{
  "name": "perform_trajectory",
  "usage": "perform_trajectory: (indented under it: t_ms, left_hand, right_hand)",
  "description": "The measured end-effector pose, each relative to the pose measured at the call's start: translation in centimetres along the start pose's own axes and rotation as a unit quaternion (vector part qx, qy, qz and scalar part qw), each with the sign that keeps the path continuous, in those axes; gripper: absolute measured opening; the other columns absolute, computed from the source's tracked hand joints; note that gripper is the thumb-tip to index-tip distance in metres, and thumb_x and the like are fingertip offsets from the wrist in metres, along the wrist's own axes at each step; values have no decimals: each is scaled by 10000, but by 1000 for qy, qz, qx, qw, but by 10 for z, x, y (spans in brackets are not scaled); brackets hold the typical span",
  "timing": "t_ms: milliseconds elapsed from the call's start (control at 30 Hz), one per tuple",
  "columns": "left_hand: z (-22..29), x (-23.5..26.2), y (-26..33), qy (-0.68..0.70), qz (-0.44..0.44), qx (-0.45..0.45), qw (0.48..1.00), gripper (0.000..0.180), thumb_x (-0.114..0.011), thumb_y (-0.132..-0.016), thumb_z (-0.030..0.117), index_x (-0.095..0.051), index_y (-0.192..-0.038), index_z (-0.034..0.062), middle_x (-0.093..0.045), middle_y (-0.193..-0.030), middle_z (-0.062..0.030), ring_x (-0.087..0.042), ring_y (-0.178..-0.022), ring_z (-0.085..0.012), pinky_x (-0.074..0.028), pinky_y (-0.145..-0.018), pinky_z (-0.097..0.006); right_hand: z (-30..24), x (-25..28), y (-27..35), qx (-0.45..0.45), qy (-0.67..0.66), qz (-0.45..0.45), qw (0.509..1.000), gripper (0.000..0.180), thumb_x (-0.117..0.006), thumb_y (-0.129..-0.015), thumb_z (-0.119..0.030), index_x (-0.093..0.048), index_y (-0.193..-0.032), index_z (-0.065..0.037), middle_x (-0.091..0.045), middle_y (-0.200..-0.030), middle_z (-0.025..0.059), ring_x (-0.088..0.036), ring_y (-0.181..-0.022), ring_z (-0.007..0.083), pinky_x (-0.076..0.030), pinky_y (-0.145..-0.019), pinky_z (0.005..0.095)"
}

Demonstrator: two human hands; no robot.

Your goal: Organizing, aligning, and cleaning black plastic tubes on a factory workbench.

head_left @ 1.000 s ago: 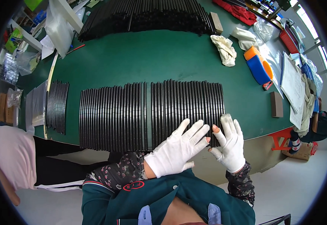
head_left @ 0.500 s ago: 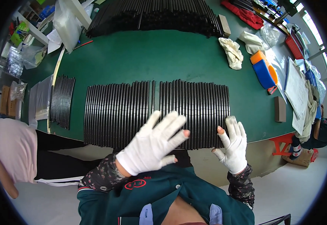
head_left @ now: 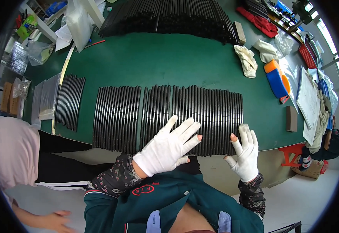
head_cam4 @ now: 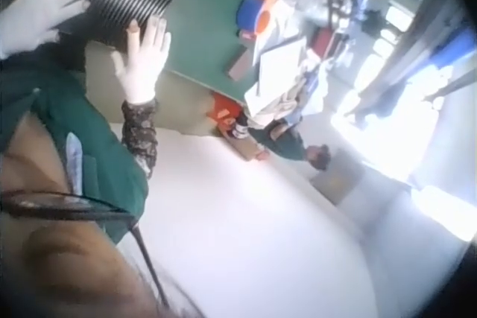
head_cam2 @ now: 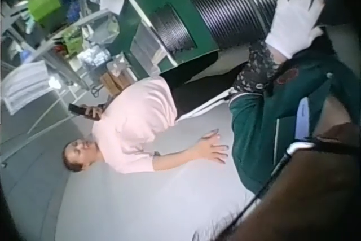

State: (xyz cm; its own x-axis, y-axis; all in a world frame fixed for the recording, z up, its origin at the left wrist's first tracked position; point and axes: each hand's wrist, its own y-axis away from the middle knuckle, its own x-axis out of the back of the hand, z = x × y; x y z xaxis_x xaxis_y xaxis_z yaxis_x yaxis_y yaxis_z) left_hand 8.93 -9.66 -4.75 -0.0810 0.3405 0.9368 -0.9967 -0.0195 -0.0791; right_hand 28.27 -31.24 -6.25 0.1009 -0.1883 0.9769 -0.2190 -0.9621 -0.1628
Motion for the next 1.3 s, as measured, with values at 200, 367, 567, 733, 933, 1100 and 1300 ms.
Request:
perform_trajectory:
  t_ms: [200, 367, 567, 733, 933, 1100, 1300]
  left_hand:
    - [-1, 1, 0, 4, 13, -11, 1000, 652, -751, -716, 343, -549, -1282, 89, -450, -1408, -125, -388, -1347, -282, -305, -1101, -500]
    - [0, 0, -1, 14, 18, -22, 1000, 643, -746, -725, 333, -547, -1285, 89, -452, -1408, -117, -389, -1346, -268, -319, -1094, -489]
    - [3, -5, 1, 16, 28, -29, 999, 673, -748, -717, 360, -534, -1301, 101, -437, -1419, -117, -388, -1345, -267, -319, -1087, -502]
    - [9, -11, -7, 35, -51, -102, 993, 659, -658, -795, 424, -483, -1359, 132, -403, -1440, -99, -319, -1385, -243, -215, -1152, -472]
    - [4, -9, -13, 164, -51, -79, 982, 645, -664, -796, 371, -484, -1352, 96, -391, -1449, -120, -316, -1385, -268, -215, -1155, -449]
    - [5, -7, -12, 71, -67, -127, 987, 676, -697, -767, 352, -483, -1350, 87, -385, -1462, -117, -314, -1388, -261, -230, -1150, -438]
    - [15, -18, -9, 72, 8, -137, 988, 671, -721, -725, 371, -511, -1297, 90, -405, -1442, -141, -333, -1373, -273, -245, -1144, -448]
  right_hand:
    - [3, -2, -1, 13, 17, 8, 1000, 783, -670, -757, -452, -375, -1419, -155, -349, -1445, 238, -352, -1324, 430, -290, -1071, 553]
    - [0, 5, -1, 14, 15, -2, 1000, 756, -643, -791, -468, -372, -1420, -146, -343, -1448, 243, -348, -1325, 436, -284, -1073, 551]
    - [0, 29, -21, 19, 12, -35, 999, 780, -456, -855, -648, -371, -1407, -103, -365, -1409, 271, -381, -1285, 456, -299, -1054, 555]
    - [-20, 34, -96, 240, -154, -114, 952, 772, -431, -849, -665, -448, -1301, -40, -440, -1317, 269, -438, -1231, 443, -324, -1034, 533]
    - [-9, -14, -173, 412, -69, -133, 899, 696, -473, -880, -540, -389, -1421, -110, -342, -1478, 174, -318, -1390, 317, -197, -1130, 546]
    - [34, -7, -225, 187, 100, 4, 977, 570, -564, -866, -330, -459, -1318, 0, -413, -1406, 208, -351, -1342, 360, -280, -1118, 437]
    - [27, 24, -141, 119, -11, 9, 993, 562, -517, -798, -154, -450, -1330, 15, -409, -1415, 238, -343, -1345, 434, -292, -1110, 471]
